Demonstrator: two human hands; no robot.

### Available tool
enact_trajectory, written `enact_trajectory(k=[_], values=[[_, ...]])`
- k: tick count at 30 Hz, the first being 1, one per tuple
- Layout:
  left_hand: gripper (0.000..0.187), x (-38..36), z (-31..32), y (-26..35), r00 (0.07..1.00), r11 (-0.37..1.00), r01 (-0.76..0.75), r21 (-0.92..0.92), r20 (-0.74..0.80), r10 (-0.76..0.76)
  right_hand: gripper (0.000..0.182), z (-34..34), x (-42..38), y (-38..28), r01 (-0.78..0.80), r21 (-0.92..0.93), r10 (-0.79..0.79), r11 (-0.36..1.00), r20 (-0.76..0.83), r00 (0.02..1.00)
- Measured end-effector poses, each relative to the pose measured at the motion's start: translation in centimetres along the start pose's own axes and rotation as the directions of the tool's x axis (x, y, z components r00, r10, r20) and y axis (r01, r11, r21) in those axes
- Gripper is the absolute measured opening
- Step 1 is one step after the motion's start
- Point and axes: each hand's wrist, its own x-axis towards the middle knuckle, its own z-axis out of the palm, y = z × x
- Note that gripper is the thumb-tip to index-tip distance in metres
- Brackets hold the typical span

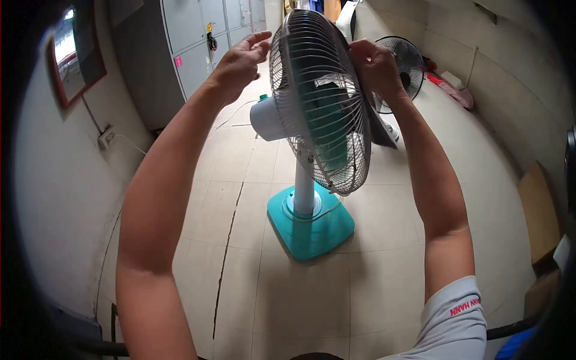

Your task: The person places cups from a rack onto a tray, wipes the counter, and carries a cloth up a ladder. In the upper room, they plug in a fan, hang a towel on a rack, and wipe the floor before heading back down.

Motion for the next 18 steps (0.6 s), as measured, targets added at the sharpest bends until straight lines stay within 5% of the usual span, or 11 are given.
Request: enact_trajectory(k=[1,4,8,11,15,16,17,18], values=[[0.058,0.8,-0.5,-0.7,0.999,0.987,0.046,-0.156,0.031,-0.042,0.022,-0.3,0.1,-0.5,-0.031,-0.020,0.030,0.999,-0.044,0.999],[0.064,3.9,-1.2,-5.3,0.998,0.971,0.070,-0.229,0.022,-0.066,0.015,0.2,1.3,-0.2,-0.006,0.060,0.018,0.998,-0.208,0.978],[0.064,1.1,1.8,-3.3,0.969,0.993,0.080,0.091,0.227,-0.099,0.017,-0.4,3.1,-0.2,0.053,0.079,-0.030,0.995,-0.276,0.961],[0.051,2.1,3.0,-6.3,0.976,0.989,0.141,0.049,0.159,-0.148,0.020,-0.8,4.8,2.0,0.126,-0.019,-0.126,0.992,-0.294,0.947],[0.021,4.2,3.0,-7.9,0.991,0.931,-0.032,-0.363,-0.134,-0.018,0.023,-0.6,5.9,4.1,0.100,-0.004,-0.096,0.995,-0.329,0.940],[0.031,8.4,1.7,-10.9,0.926,0.962,-0.165,-0.218,-0.369,0.075,0.024,-0.8,6.9,5.3,0.099,0.033,-0.082,0.995,-0.336,0.938],[0.036,11.0,-0.5,-11.8,0.867,0.969,-0.190,-0.155,-0.490,0.091,0.023,-1.1,7.4,6.3,0.144,-0.164,-0.200,0.976,-0.404,0.892],[0.036,10.1,-1.7,-8.7,0.777,0.995,-0.038,0.089,-0.624,0.086,0.022,-1.8,8.4,7.4,0.164,-0.356,-0.320,0.920,-0.441,0.839]])
